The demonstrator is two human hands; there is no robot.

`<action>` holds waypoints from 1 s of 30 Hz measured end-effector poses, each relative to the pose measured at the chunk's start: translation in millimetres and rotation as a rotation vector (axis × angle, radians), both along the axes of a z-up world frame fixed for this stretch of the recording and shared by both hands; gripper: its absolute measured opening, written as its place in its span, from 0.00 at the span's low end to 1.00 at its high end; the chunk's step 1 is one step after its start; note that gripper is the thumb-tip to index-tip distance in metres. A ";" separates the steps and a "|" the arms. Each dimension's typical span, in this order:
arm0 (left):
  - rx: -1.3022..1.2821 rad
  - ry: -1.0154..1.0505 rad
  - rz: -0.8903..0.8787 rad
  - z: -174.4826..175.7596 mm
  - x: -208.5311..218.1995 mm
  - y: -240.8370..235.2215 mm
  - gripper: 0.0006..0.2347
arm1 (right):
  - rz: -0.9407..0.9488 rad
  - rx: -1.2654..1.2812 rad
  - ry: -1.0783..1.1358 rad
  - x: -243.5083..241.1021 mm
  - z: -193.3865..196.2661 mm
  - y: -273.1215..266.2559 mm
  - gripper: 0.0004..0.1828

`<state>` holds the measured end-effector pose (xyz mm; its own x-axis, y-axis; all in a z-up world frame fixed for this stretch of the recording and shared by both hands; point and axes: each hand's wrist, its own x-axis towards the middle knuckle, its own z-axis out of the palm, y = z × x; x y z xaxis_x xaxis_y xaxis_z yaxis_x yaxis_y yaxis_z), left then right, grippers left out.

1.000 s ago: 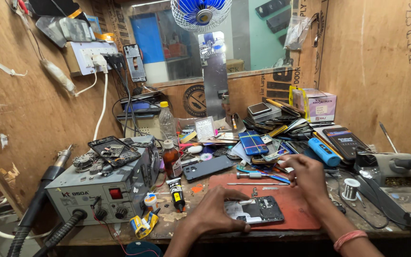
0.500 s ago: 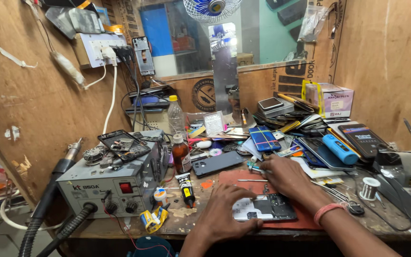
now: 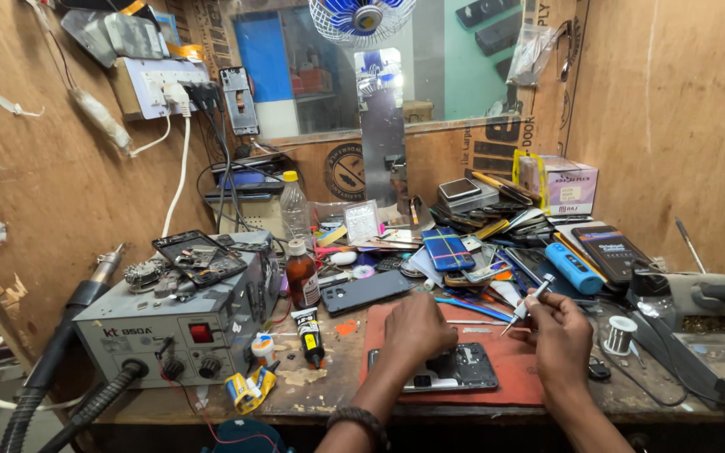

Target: The person applies adhesive to a smartphone back cover, aligns and presses it onto the phone chassis, then secures the assembly with rubber bands. The person then uses a syringe to apply liquid to the exposed internal components of a disassembled phone.

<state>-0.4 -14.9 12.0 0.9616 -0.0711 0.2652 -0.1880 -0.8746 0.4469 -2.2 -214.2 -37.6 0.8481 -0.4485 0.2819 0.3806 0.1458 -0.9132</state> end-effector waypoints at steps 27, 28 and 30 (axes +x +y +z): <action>-0.732 -0.423 -0.402 30.9 -127.5 -17.8 0.14 | 0.125 -0.071 0.007 -31.1 24.7 21.1 0.36; -0.723 -0.416 -0.433 32.1 -129.3 -16.2 0.15 | 0.119 -0.069 -0.002 -32.0 26.3 21.0 0.38; -0.698 -0.391 -0.491 32.3 -132.7 -11.6 0.16 | 0.118 -0.078 -0.034 -33.2 27.8 20.5 0.41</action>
